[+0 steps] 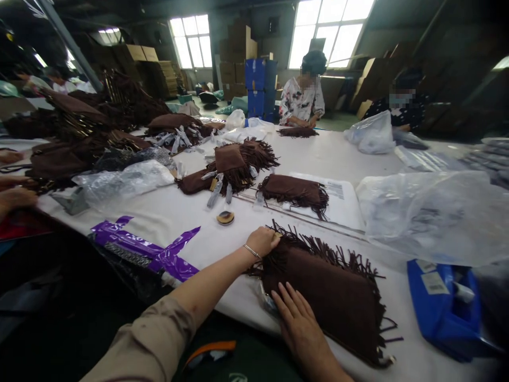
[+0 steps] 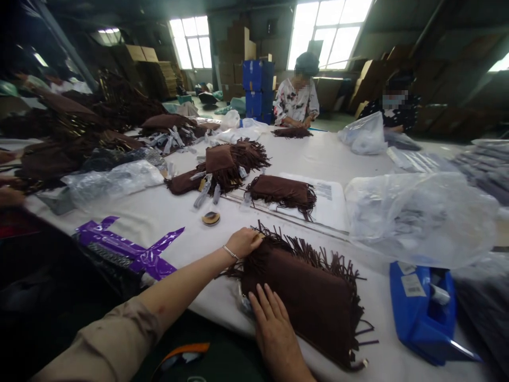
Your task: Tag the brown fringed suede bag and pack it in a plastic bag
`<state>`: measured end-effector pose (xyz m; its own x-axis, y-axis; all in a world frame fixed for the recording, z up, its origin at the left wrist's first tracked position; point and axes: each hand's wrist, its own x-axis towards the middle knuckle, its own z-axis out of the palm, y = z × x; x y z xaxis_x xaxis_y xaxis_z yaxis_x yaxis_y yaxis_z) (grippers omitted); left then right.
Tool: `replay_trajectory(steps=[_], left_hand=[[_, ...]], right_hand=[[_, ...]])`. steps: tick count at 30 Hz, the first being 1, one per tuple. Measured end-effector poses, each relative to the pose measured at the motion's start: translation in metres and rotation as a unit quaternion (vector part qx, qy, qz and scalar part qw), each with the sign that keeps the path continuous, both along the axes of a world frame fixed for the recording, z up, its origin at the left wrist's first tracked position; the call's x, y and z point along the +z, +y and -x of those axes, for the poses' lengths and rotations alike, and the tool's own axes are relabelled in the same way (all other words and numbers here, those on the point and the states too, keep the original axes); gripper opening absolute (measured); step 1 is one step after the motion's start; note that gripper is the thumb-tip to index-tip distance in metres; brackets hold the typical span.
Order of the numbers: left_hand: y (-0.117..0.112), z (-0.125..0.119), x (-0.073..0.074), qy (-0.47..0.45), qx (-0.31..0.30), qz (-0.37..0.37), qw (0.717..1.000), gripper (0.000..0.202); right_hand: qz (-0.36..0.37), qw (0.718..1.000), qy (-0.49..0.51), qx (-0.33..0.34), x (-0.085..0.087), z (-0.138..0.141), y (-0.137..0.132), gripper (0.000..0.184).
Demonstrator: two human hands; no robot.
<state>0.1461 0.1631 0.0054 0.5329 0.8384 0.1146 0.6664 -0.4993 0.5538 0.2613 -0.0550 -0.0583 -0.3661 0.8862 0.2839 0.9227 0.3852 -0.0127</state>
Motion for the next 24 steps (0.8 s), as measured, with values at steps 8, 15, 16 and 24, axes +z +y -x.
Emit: replay_trajectory(steps=[8,15,16,24], left_hand=[[-0.005,0.11,-0.019,-0.215,0.249,0.199,0.923,0.026],[-0.105,0.164,-0.036,-0.374,0.334,0.287,0.816,0.026],[-0.112,0.164,-0.036,-0.393,0.334,0.292,0.806,0.025],[-0.108,0.157,-0.036,-0.41,0.382,0.254,0.789,0.019]], right_hand=[[0.022,0.999,0.025,0.035,-0.002,-0.019,0.008,0.063],[0.077,0.986,0.144,0.017,0.02,-0.021,0.016,0.054],[0.078,0.983,0.168,0.012,0.028,-0.014,0.024,0.054],[0.131,0.974,0.184,0.029,0.056,0.048,0.12,0.026]])
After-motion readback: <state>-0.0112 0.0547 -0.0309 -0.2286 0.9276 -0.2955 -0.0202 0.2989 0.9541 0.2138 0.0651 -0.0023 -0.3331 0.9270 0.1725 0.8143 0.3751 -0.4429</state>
